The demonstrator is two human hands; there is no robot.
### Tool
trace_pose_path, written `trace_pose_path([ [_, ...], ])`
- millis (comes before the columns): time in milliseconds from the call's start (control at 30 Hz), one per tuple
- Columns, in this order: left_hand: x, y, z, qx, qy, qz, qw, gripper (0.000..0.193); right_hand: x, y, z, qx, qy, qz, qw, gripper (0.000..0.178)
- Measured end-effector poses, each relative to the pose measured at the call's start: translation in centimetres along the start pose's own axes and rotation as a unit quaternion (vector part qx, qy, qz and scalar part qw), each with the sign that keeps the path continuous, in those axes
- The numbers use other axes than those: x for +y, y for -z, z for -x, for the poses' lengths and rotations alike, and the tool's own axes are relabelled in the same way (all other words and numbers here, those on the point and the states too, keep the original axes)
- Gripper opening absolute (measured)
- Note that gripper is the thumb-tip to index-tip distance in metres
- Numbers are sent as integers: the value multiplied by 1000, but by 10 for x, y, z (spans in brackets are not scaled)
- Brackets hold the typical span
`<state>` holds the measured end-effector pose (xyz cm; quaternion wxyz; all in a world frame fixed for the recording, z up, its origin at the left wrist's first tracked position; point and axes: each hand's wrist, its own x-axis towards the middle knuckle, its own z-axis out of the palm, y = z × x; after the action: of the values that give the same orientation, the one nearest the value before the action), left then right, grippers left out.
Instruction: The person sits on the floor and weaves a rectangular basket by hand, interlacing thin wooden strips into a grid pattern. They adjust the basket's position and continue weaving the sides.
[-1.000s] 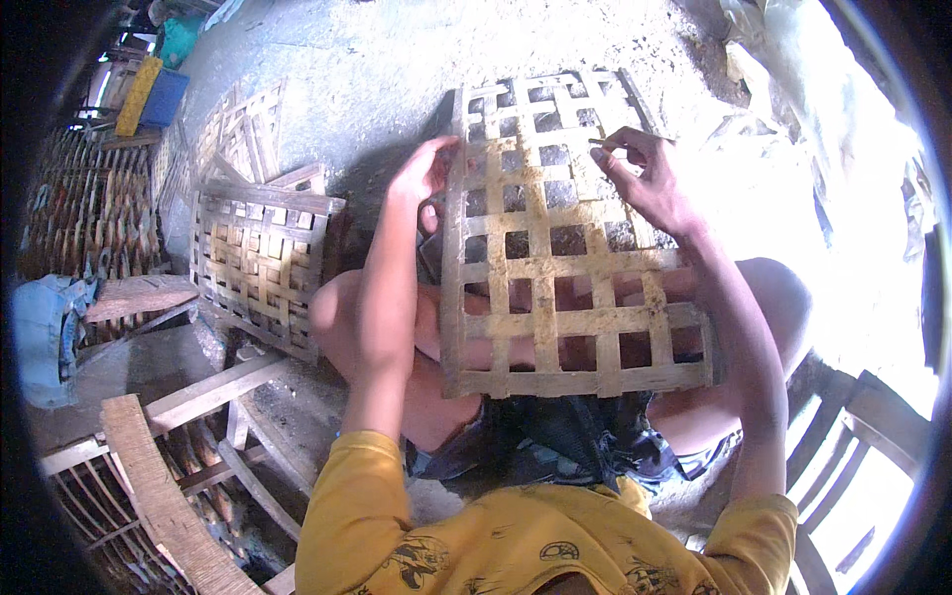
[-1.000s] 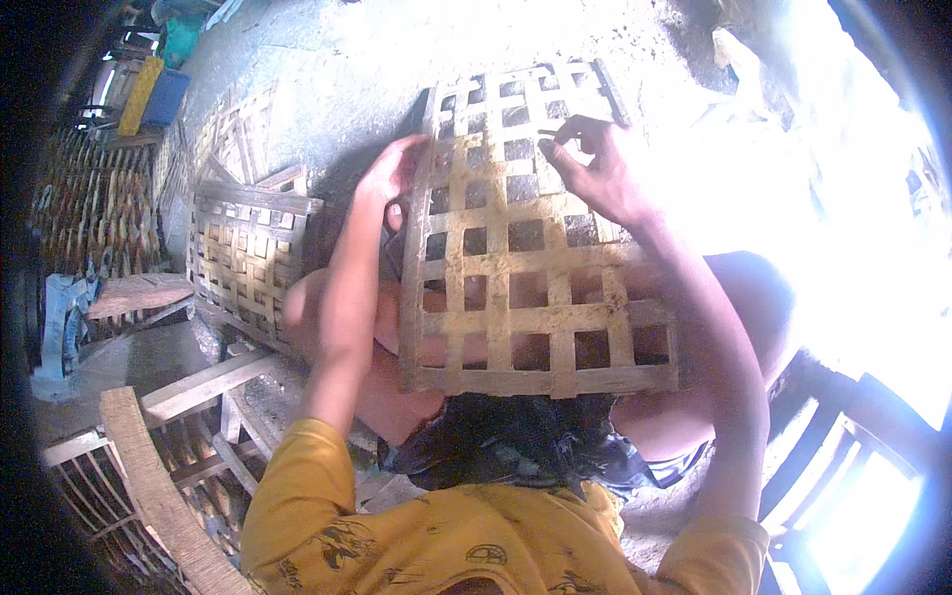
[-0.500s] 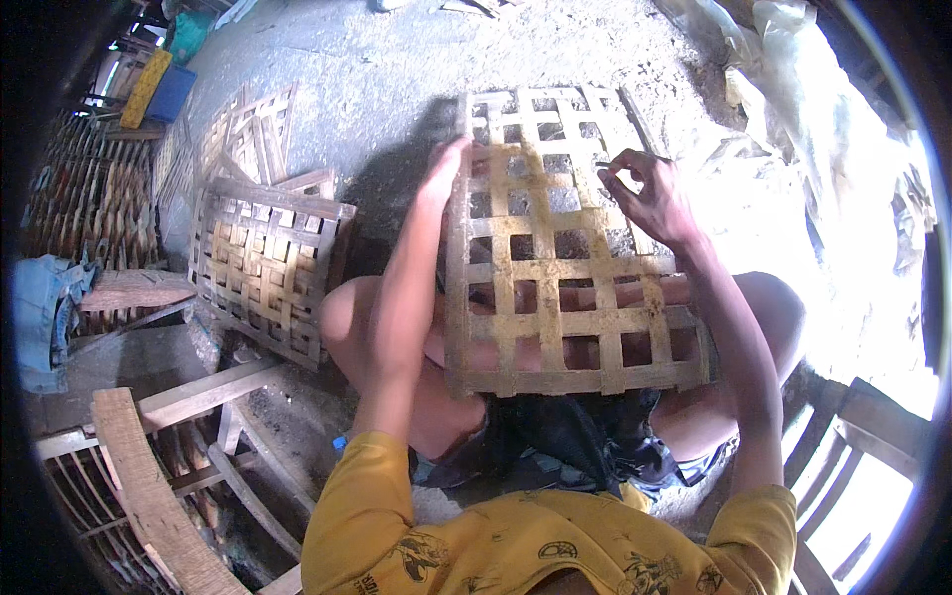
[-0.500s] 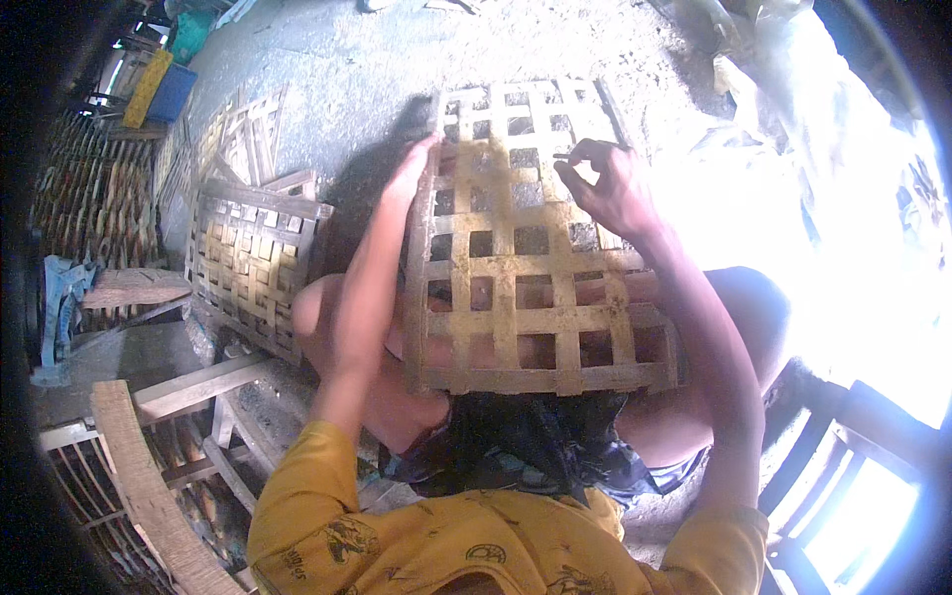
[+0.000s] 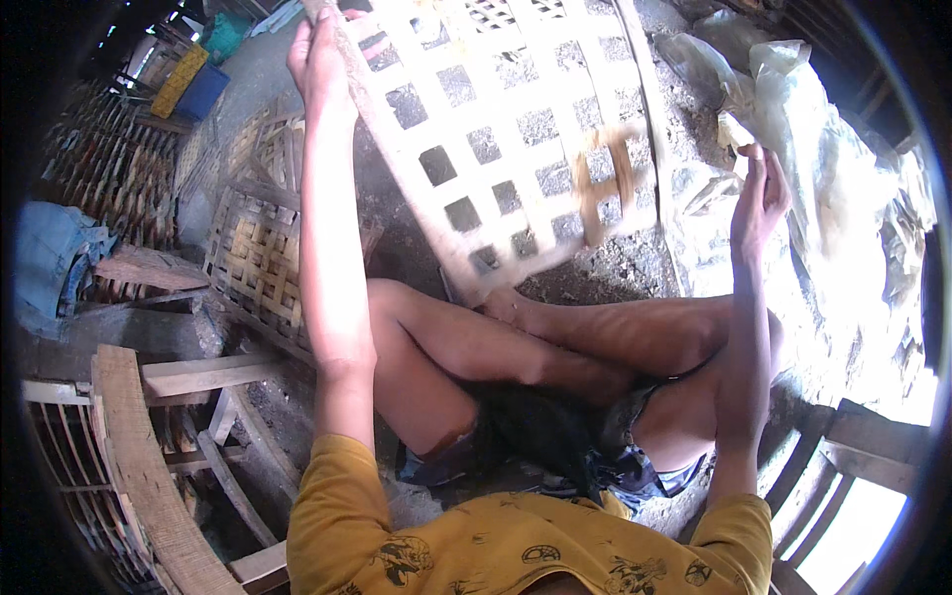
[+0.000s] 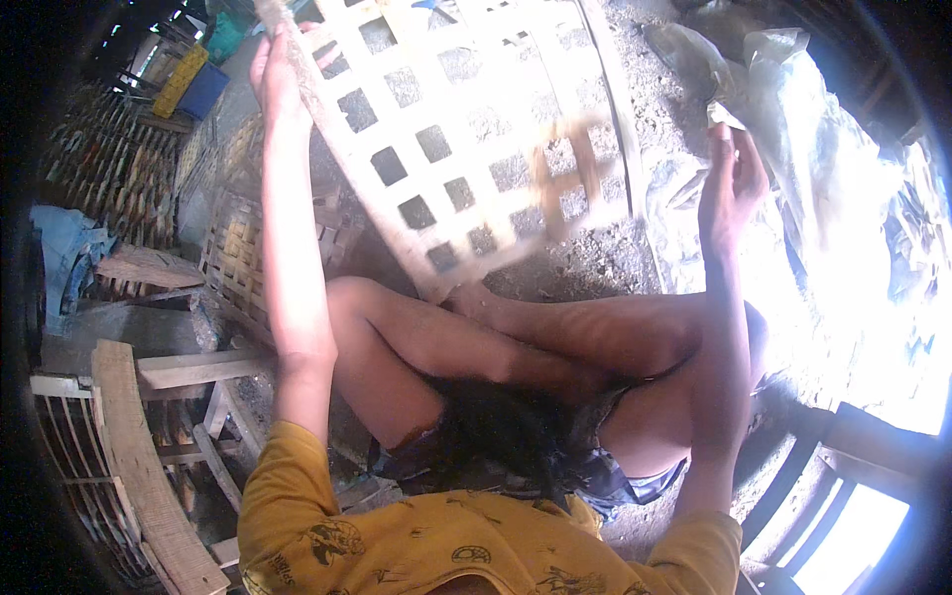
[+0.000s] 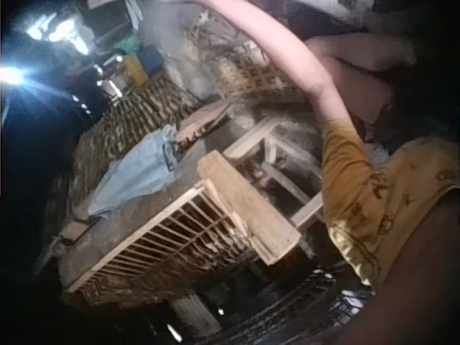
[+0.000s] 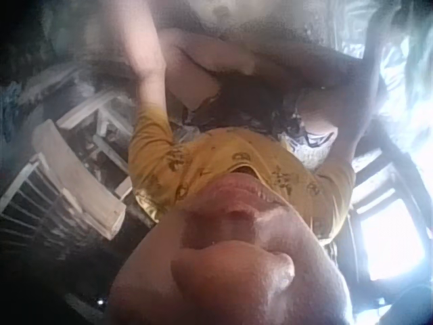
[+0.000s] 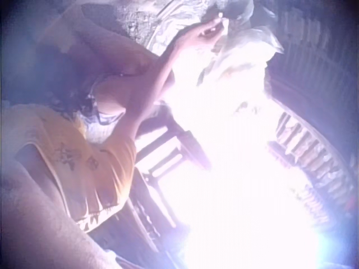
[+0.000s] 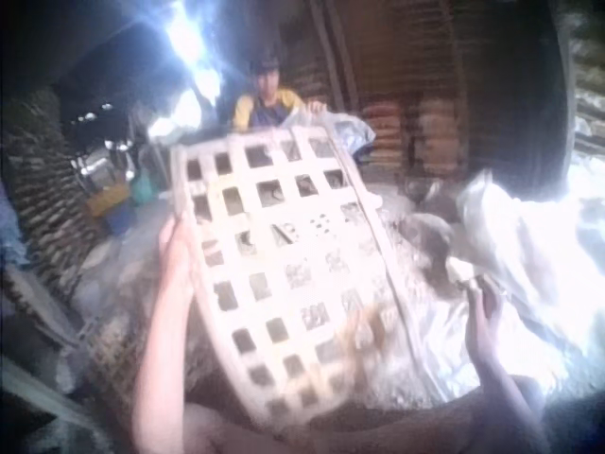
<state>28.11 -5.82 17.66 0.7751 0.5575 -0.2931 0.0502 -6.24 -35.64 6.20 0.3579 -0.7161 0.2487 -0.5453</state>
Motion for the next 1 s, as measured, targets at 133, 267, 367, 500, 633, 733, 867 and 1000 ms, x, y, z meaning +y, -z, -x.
trace_pose_path([
  [133, 5, -26, 58, 66, -57, 18, 996, 30, 9, 3, 2, 4, -49, -49, 998, 35],
  [267, -36, -29, 130, 97, -67, 31, 993, 29, 31, -22, 16, 1, 34, -64, 997, 27],
  [367, -50, -24, 166, 34, -116, -93, 988, 25, 1, -30, 43, -95, 25, -42, 994, 22],
  [500, -34, -42, 193, -20, -70, 39, 997, 25, -21, -38, 66, -163, 103, 4, 981, 15],
  [633, -13, -41, 190, -97, -149, -33, 983, 32, -67, -47, 83, -183, 172, -95, 963, 29],
  [733, 1, -57, 192, -71, -148, 18, 986, 32, -103, -44, 80, -182, 215, -90, 955, 29],
  [867, 30, -65, 183, -59, -123, -27, 990, 33, -155, -48, 67, -177, 221, -143, 948, 23],
  [1000, 39, -73, 193, -10, -184, -78, 980, 37, -168, -65, 76, -178, 191, -159, 952, 23],
])
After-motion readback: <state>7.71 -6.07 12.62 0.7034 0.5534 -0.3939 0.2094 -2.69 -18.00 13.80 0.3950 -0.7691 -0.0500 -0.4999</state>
